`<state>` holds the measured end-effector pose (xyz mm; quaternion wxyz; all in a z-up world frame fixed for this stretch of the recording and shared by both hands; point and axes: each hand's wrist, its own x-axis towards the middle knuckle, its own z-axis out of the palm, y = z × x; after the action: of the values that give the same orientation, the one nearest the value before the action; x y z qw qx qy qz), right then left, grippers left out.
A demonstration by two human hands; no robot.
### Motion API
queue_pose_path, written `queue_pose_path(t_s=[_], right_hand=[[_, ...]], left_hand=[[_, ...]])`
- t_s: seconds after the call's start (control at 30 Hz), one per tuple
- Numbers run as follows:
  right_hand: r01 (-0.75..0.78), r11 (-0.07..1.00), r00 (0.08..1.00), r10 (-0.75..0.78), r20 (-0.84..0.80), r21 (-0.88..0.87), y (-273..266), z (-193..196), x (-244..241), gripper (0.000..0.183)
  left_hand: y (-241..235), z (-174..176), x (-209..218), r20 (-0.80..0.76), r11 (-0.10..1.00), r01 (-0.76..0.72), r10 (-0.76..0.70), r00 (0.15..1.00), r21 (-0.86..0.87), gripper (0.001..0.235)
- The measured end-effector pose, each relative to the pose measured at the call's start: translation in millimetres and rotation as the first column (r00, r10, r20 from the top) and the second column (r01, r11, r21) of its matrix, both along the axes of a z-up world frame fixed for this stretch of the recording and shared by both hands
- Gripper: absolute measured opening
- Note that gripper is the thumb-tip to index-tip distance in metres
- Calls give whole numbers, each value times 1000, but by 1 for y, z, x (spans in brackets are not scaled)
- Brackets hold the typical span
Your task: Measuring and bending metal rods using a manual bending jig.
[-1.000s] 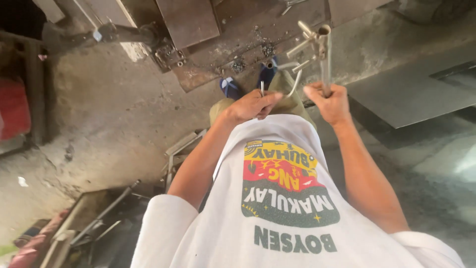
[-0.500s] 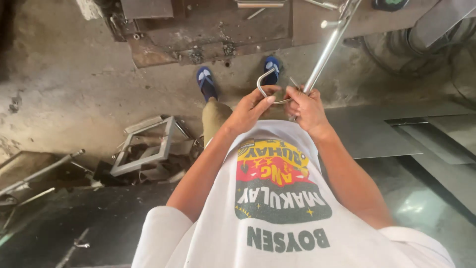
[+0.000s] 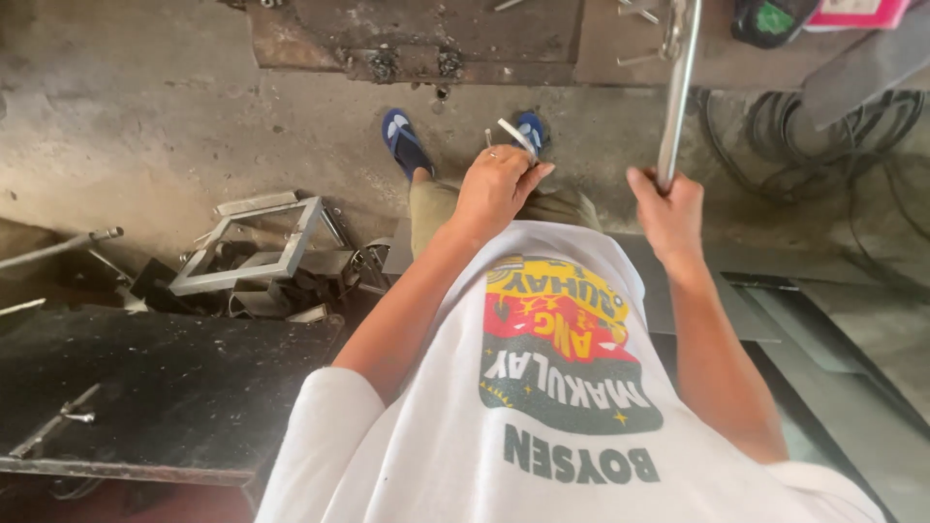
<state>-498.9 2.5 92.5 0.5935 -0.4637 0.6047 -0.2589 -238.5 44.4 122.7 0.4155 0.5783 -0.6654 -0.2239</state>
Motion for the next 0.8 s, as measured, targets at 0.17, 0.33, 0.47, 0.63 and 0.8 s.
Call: queue_pose_path(t_s=[0.17, 0.33, 0.47, 0.63, 0.8], right_hand=[[-164, 980, 959, 132, -252, -111, 4, -13, -17, 32], [-284, 947, 926, 231, -299, -148, 7, -26, -15, 35], [-362, 919, 893, 294, -341, -157, 5, -19, -2, 35], [-402, 897, 871, 312, -379, -184, 4, -25, 6, 36], [-415, 891, 862, 321, -393, -182, -4, -27, 20, 37]], left_hand=[[-8, -52, 24, 450, 963, -229, 143, 882, 144, 30], [-17, -86, 55, 573, 920, -326, 152, 806, 215, 35], [-16, -92, 77, 613, 888, -381, 155, 775, 257, 37], [-11, -103, 95, 563, 877, -418, 226, 795, 238, 35], [-14, -105, 102, 571, 833, -467, 238, 786, 296, 37]])
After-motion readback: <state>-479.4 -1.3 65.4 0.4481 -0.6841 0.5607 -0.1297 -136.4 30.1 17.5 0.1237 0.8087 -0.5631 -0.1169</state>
